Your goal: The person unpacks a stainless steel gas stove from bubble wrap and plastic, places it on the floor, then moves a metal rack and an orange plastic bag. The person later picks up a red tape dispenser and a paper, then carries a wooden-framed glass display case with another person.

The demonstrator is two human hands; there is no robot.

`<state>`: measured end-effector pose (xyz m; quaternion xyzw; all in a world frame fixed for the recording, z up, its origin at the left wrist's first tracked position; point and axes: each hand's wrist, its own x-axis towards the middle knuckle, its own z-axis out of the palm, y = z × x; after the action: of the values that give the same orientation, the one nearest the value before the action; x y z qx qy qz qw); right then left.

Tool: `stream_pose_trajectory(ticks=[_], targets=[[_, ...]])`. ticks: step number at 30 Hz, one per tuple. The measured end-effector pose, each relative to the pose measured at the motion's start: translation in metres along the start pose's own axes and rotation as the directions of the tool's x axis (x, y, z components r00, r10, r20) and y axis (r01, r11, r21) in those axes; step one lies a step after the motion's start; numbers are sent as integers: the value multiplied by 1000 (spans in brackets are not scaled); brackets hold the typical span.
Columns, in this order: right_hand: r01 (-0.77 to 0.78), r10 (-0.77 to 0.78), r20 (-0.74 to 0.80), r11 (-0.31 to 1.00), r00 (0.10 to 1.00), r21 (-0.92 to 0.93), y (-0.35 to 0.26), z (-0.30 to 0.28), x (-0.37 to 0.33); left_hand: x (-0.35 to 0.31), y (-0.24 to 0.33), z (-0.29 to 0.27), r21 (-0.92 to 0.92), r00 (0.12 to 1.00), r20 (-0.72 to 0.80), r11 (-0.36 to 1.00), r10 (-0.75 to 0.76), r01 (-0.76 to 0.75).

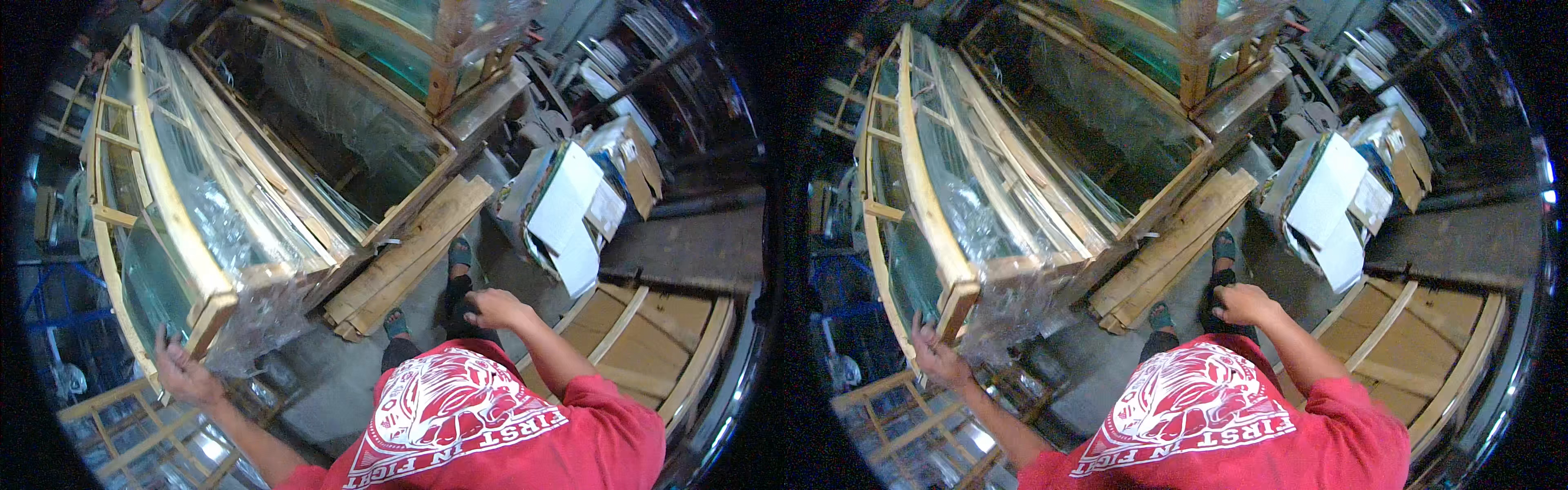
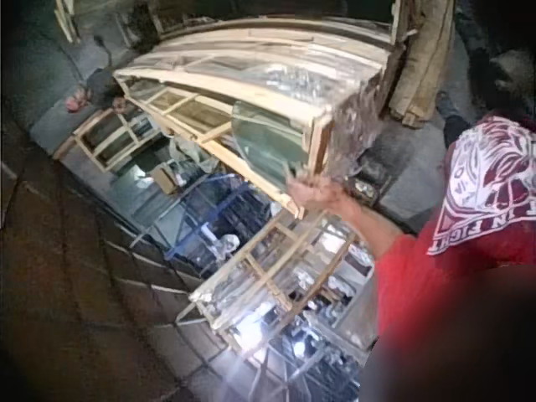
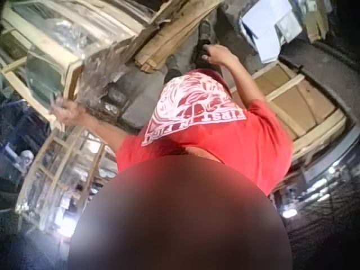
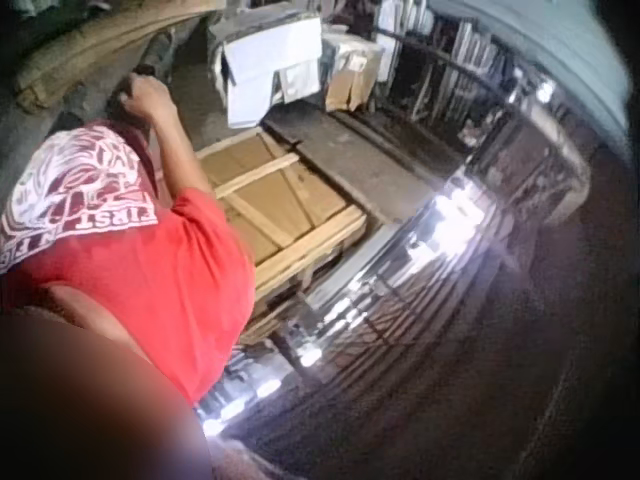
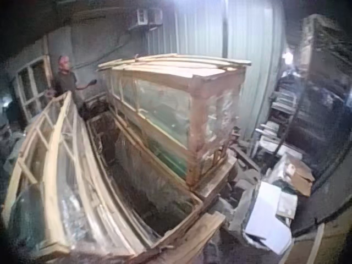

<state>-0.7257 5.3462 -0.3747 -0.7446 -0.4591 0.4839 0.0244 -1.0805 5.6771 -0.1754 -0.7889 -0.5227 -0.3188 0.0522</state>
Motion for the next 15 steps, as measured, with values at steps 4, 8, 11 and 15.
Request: stream_pose_trajectory(ticks=[4,8,11,15], targets=[[-16,8,175,999,985,41,84,-52,85,0,-3,14,8,966,-129,974,-225,228],[3,17,90,976,996,-217,114,-113,152,-6,-3,13,-5,968,-178,984,-175,177],[61,-64,-38,995,997,-77,112,-159,179,-7,2,11,75,975,-145,981,-167,179],[296,-271,-259,953,927,64,83,-219,181,-4,11,12,175,968,-203,968,-146,183]])
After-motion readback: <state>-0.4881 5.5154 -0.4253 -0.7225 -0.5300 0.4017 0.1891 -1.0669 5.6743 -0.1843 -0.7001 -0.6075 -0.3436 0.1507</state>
